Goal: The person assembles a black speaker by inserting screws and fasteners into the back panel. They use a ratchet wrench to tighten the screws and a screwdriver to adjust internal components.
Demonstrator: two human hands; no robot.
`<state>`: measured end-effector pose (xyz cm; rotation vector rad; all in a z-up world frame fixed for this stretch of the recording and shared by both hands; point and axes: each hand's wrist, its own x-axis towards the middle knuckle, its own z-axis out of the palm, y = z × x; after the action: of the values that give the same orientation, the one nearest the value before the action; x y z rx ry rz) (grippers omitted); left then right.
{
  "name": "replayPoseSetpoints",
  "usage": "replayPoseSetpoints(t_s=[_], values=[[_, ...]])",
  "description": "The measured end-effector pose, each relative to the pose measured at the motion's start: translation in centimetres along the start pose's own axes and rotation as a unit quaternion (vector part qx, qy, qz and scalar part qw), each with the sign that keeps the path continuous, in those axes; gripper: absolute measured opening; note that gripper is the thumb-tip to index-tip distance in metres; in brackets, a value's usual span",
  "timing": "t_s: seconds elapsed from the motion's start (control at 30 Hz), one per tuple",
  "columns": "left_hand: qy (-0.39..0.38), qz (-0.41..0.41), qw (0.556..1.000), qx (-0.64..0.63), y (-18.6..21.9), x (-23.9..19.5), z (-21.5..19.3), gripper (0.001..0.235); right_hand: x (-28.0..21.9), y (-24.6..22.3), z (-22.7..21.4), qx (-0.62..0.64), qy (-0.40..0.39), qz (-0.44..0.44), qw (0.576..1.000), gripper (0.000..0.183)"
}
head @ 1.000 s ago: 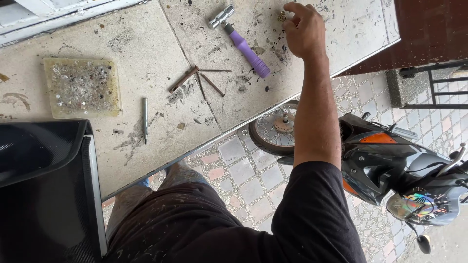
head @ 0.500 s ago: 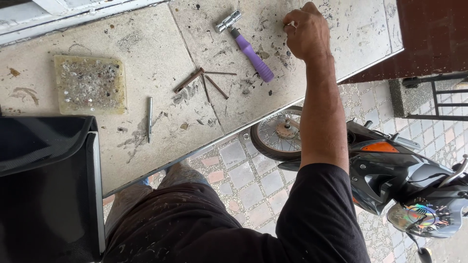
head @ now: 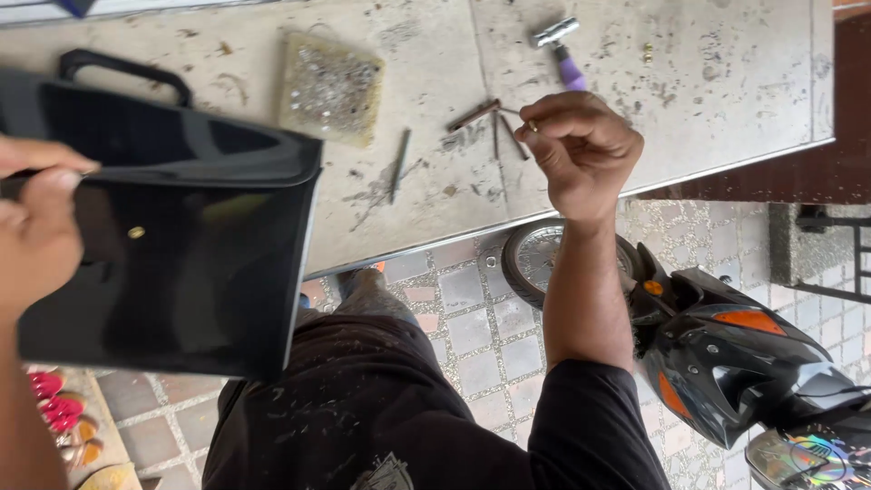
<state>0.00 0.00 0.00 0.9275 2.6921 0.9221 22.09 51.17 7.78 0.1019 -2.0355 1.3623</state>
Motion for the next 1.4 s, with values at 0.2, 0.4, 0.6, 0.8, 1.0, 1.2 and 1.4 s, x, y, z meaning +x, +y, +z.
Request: replayPoseSetpoints(t_s=[0.2,0.4,0.6,0.8,1.0,1.2,1.4], values=[[0.092,0.159,0.983,0.008,5.9,2.4,-2.6,0.039,-1.8,-5.6,10.9,0.034,-0.003,0.026,0.999,0.017],[0.068,0.199,0.976,-0.059,7.0,3.7,-4.0,0.032,-3.0,-8.7,19.0,0.050,-0.007,0.051,0.997,0.020],[0.044,0.225,0.972,-0.045,5.9,4.9,-3.6,0.034,-2.9,-11.4,24.5,-0.021,-0.019,0.043,0.999,0.017],[0.020,0.228,0.972,-0.060,6.0,6.0,-3.9,0.032,-3.3,-12.1,28.4,-0.039,0.005,0.057,0.998,0.014],[-0.008,0.219,0.973,-0.067,6.1,8.2,-4.3,0.035,-4.6,-10.2,32.6,0.092,0.086,0.168,0.978,0.017],[-0.089,0.174,0.978,-0.074,6.8,9.7,-5.9,0.035,-2.8,-7.5,35.0,0.082,0.094,0.159,0.979,0.011],[-0.077,0.189,0.974,-0.094,6.1,10.9,-5.3,0.024,-1.6,-4.9,35.4,0.123,0.105,0.184,0.970,0.023]])
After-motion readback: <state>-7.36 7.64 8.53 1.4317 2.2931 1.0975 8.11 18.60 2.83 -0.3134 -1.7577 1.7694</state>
